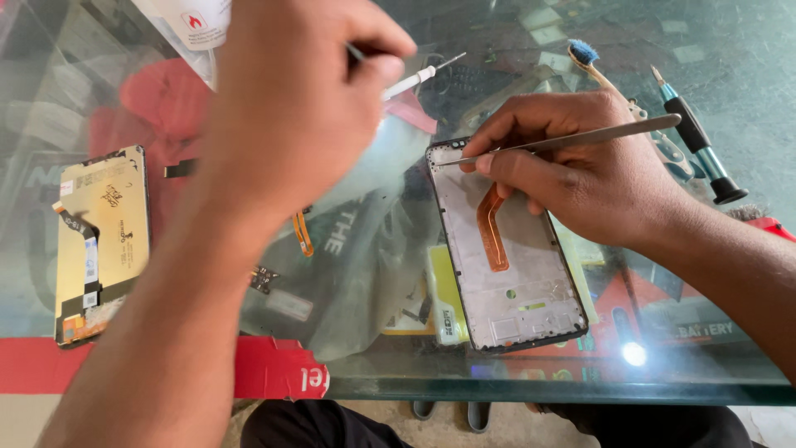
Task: The person uses a metal spudger to pry and separate the screen assembly from the phone frame, then uses a toothbrush to clean the edges. The person handles the phone frame, screen, and internal components on a glass workbench.
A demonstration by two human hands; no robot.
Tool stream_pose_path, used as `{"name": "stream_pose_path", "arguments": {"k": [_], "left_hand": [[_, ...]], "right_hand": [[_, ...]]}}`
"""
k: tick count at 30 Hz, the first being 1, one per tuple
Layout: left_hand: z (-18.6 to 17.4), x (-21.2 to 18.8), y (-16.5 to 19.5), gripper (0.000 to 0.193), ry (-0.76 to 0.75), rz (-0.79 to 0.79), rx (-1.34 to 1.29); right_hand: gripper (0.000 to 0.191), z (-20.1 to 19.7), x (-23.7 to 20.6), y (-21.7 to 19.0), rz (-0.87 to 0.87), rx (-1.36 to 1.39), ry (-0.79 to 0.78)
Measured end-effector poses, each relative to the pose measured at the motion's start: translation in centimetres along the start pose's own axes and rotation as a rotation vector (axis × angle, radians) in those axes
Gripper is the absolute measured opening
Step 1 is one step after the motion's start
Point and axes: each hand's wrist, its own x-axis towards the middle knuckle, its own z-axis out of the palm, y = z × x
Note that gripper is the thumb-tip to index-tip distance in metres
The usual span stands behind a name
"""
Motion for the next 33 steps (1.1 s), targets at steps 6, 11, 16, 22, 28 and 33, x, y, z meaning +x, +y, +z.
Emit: {"name": "stream_pose_path", "arguments": {"k": [6,11,16,22,28,33], "left_hand": [[-6.8,-6.3,-0.3,0.033,-0.132,-0.304,0.118],[-6.4,-9.8,-2.3,0.058,-0.379,-0.337,0.493],[-6.5,-9.3,-2.8,0.053,-0.443,-0.416,0.547],[-6.9,-7.5,-1.7,0.076,-0.398,-0.394,0.420],[-7.2,-5.1,0.6,0.048,0.073,-0.196,-0.001],[-6.2,-2.5,2.6,0.027,0.087,-0.146,-0.125]], "right_hand": [[0.020,-0.3,-0.1,-0.1,-0.100,0.075,-0.018],[0.021,-0.5,-0.3,-0.2,-0.143,0.028,-0.015],[0.022,-0.6,-0.3,-0.5,-0.105,0.018,-0.014],[0.022,-0.8,-0.5,-0.5,-0.125,0.032,-0.007],[0.022,-0.9,-0.6,-0.2,-0.090,0.030,-0.020],[0.022,-0.9,-0.5,-0.2,-0.084,0.022,-0.022]]}}
